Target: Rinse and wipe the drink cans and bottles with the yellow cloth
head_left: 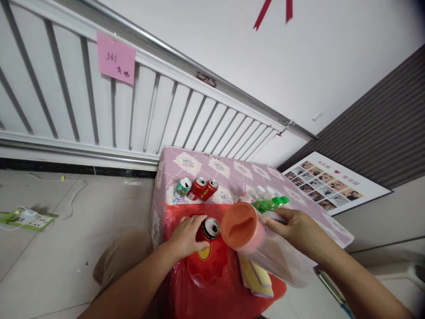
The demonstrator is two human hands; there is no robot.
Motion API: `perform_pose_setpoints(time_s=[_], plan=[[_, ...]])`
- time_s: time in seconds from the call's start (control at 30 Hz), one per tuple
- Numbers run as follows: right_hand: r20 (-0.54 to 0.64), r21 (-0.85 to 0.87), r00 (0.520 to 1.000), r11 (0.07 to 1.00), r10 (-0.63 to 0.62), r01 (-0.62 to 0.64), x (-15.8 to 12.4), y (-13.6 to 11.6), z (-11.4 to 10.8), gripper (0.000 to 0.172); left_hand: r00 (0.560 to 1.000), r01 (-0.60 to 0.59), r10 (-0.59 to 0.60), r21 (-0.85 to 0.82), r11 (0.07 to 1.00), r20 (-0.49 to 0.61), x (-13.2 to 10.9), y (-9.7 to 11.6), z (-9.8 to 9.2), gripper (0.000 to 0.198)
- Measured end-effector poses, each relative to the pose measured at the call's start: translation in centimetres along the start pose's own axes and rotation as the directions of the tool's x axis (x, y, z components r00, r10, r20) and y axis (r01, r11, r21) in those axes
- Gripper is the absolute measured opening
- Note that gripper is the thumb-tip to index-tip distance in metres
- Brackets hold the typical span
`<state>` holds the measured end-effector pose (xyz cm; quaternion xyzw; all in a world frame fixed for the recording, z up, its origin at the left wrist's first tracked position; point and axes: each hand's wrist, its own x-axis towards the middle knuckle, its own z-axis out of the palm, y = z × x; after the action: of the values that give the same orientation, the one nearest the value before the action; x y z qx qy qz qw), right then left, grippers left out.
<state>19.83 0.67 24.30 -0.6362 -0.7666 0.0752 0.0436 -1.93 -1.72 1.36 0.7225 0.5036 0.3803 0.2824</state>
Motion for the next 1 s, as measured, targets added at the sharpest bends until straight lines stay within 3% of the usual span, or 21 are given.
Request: perform_pose_setpoints(time_s=[0.63, 1.0], plan=[[-0.059, 0.050, 0.998, 0.999, 0.018, -0.015, -0.1, 0.2, 0.7, 0.047, 1.000, 0.000, 0.000, 0.010, 1.000, -0.012, 0.0, -0.1, 0.1, 0.078], [-0.025, 0.170, 1.000, 0.985, 0.016, -0.011, -0.4, 2.1, 1.8, 0.040, 1.000, 0.007, -0.007, -0.010, 1.000, -0.002, 0.0, -0.1, 0.0, 0.079]])
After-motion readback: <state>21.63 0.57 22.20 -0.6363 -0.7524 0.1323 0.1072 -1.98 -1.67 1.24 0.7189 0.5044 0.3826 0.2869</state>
